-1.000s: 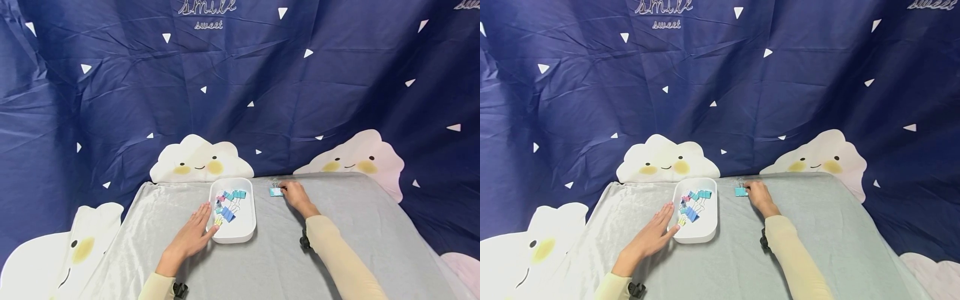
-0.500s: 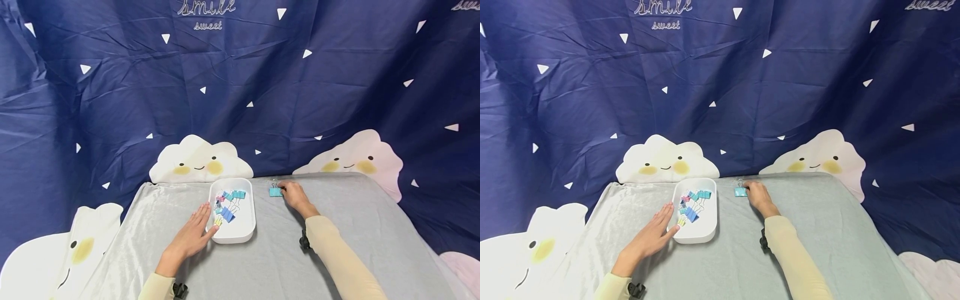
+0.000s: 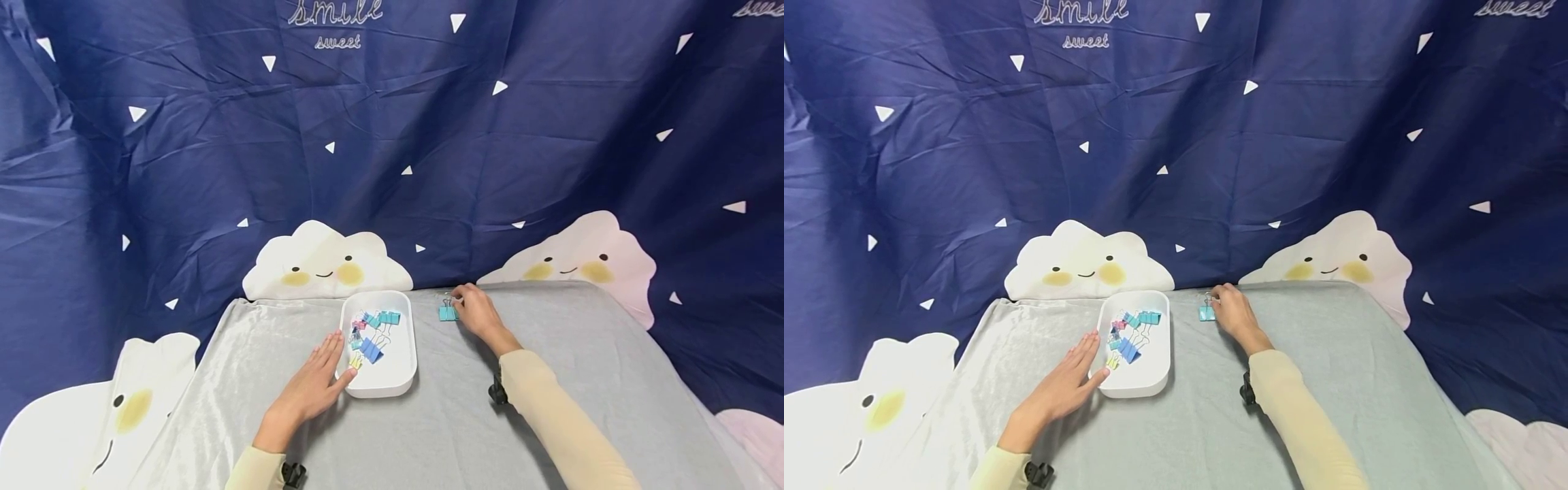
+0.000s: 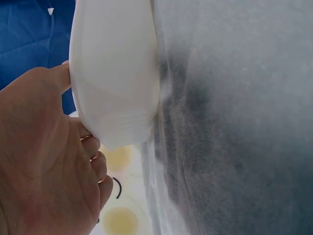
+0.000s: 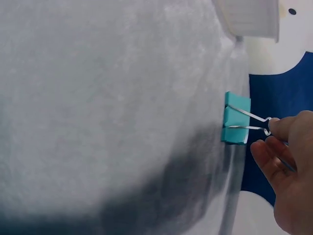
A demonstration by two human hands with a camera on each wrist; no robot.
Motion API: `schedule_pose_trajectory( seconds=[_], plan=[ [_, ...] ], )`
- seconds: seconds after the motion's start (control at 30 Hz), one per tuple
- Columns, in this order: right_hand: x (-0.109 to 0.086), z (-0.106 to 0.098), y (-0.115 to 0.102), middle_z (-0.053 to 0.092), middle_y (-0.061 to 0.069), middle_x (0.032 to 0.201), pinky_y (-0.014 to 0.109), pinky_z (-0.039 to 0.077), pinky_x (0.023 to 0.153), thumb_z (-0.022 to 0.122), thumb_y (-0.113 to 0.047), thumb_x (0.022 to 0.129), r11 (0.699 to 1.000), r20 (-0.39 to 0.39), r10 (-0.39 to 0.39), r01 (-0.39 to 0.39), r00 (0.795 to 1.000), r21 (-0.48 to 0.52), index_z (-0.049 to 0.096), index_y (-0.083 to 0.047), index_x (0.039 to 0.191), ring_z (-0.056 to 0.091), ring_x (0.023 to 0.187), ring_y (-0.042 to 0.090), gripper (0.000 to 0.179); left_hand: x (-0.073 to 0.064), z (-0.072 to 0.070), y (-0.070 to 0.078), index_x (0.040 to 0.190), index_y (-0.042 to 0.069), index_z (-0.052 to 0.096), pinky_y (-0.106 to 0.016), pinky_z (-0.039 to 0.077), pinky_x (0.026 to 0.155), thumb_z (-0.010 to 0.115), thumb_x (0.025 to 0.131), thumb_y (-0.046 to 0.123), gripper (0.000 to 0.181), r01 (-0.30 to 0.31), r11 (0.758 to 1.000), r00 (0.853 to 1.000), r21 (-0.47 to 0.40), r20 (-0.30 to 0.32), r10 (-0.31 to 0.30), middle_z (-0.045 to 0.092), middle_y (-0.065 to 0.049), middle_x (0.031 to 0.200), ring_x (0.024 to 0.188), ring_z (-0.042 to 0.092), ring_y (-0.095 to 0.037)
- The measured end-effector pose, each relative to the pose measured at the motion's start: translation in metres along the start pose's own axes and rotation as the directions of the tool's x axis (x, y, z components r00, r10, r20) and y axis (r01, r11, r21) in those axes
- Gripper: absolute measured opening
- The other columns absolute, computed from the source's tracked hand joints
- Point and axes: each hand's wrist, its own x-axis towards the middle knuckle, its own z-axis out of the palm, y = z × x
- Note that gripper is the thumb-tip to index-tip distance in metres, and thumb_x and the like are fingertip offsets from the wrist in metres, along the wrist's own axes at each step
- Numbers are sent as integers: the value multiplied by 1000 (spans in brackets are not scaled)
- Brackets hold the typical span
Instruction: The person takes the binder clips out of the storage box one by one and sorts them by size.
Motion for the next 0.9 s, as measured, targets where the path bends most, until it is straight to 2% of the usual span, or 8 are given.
schedule_pose_trajectory(
  seconds=[0.23,0.33,0.53,0.7,0.9],
  plan=[
    [5,-9,-16,72,11,113,45,62,85,71,-11,102,998,-19,-62,62,998,20,77,-4,116,72,98,27,17,0,0,-1,169,2,21,-52,19,137,44,111,55,82,6,1000,1000,4,14,-6,14,-12,179,167,16,-33],
    [7,-14,-25,73,9,108,44,62,85,72,-10,101,994,-32,-102,103,994,30,78,-5,112,72,96,26,14,0,1,-1,168,0,23,-53,20,136,46,111,54,82,-1,1000,1000,-4,1,1,16,-14,179,166,18,-35],
    [11,-21,-46,74,6,106,42,62,84,71,-10,102,987,0,-159,158,987,38,79,-8,111,72,95,24,13,1,1,-1,169,1,21,-53,19,137,45,111,54,82,3,1000,1000,2,10,-3,14,-13,179,166,18,-35],
    [13,-26,-66,74,6,103,41,63,83,72,-9,100,973,18,-227,226,974,45,79,-8,109,73,94,23,12,0,-1,0,168,0,22,-54,20,136,46,111,53,82,-6,1000,1000,-6,-3,6,16,-15,178,166,19,-37],
    [15,-25,-91,76,8,101,42,63,83,74,-7,98,949,50,-316,315,948,23,79,-4,109,74,92,23,13,-1,-1,1,168,-1,25,-55,22,135,48,111,52,81,-12,1000,1000,-9,-13,12,19,-16,178,165,21,-38]
  ],
)
